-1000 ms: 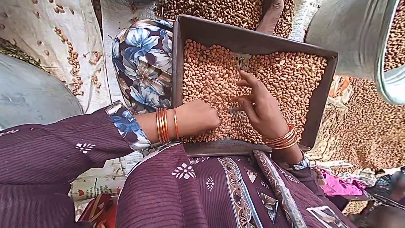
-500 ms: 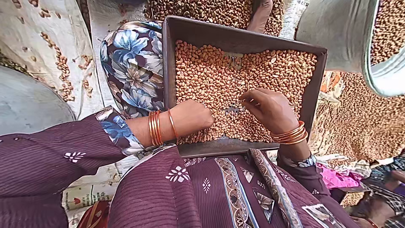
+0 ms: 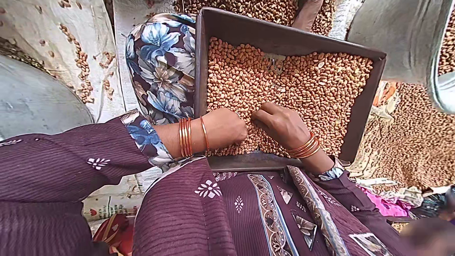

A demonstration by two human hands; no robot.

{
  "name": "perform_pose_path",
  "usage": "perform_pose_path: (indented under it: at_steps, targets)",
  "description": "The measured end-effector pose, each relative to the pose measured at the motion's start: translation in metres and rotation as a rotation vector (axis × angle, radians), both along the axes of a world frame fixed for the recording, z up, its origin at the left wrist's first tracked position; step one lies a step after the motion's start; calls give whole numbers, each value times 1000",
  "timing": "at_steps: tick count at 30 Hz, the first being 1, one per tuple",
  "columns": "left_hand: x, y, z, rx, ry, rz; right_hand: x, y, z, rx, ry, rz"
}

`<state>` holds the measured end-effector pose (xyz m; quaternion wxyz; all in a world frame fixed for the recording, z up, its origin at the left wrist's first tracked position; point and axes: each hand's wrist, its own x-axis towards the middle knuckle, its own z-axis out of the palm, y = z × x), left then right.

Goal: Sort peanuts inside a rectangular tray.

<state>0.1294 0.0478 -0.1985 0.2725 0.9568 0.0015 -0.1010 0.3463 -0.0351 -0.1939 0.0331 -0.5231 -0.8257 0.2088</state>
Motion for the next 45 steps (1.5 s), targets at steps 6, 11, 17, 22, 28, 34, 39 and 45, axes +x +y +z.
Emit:
perform_pose_path:
  at_steps: [6, 11, 17, 22, 28, 34, 39, 45]
  targets:
    - [12, 27, 14, -488, 16, 299, 6, 2, -8, -45, 109, -45]
    - [13, 33, 26, -696, 148, 223, 37, 5, 3, -361, 586, -345]
    - [3, 21, 2, -323, 231, -165, 42, -4, 10, -365, 472, -272]
    - [-2, 7, 2, -155, 159, -164, 39, -10, 4, -248, 219, -225]
    - [-2, -1, 3, -84, 111, -172, 42, -10, 3, -225, 193, -168]
    - [-1, 6, 5, -173, 170, -142, 28, -13, 6, -169, 106, -72]
    - [6, 22, 8, -471, 76, 40, 23, -19, 7, -59, 44, 34]
    - [16, 38, 28, -1129, 249, 537, 30, -23, 5, -154, 213, -127]
